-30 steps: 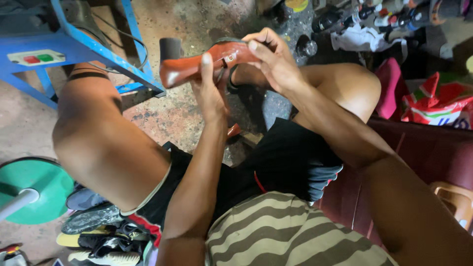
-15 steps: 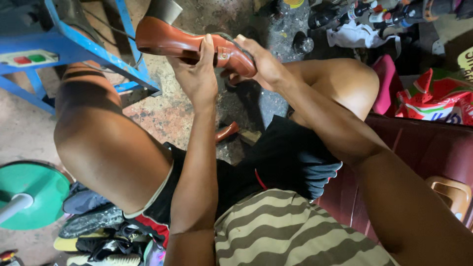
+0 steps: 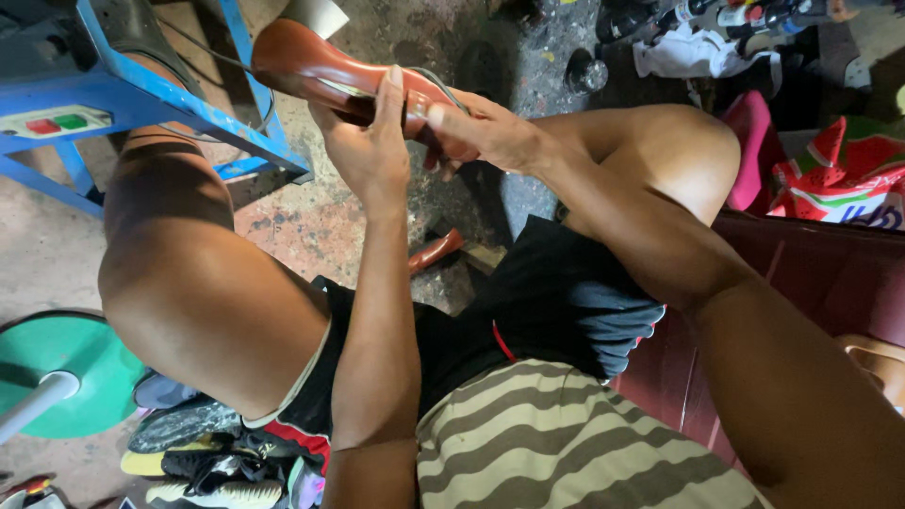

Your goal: The person sits on the floor and uses a small metal tool to scrape and smooth the sole and heel of a reddish-brown high-heeled shoe. They repeatedly turn the shoe over to work on different areas of the sole and heel, holding the shoe with one hand and the tool with the other.

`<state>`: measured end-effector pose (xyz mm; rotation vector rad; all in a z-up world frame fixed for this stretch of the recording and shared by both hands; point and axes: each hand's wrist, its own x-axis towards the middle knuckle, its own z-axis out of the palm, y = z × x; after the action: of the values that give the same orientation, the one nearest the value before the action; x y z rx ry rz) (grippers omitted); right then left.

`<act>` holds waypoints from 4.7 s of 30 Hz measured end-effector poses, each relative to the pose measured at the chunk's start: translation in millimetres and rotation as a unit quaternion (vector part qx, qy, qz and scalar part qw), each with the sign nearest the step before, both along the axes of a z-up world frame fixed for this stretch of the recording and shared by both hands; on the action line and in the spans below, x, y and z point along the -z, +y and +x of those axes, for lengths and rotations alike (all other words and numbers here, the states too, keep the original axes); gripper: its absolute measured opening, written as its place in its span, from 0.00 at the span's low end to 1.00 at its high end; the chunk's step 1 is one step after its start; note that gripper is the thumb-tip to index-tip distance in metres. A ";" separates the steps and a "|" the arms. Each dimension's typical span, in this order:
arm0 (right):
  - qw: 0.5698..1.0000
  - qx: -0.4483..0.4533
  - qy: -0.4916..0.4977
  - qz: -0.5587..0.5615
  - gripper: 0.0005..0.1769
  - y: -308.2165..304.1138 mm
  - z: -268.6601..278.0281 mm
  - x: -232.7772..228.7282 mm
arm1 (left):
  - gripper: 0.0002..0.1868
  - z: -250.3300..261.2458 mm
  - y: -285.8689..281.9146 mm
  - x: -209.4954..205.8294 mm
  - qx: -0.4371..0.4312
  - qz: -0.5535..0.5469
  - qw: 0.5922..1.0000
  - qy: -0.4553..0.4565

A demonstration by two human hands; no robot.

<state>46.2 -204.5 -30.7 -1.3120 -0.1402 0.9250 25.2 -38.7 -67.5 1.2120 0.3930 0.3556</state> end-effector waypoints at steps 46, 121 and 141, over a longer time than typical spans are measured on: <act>0.985 0.144 -0.065 -0.072 0.26 23.4 0.3 0.2 | 0.45 8.9 -11.0 10.4 0.066 -0.139 0.988 -0.008; 0.975 0.044 -0.038 -0.216 0.28 58.5 54.7 -16.0 | 0.23 109.4 43.8 49.6 0.091 -0.068 0.993 0.046; 0.882 0.104 -0.308 -0.341 0.36 71.6 55.1 -50.1 | 0.15 119.5 27.0 38.9 0.212 -0.329 0.918 -0.064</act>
<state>101.4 -132.9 19.4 -2.2108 -0.1646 0.3332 144.7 -11.7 -106.4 0.5778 0.1062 -0.0802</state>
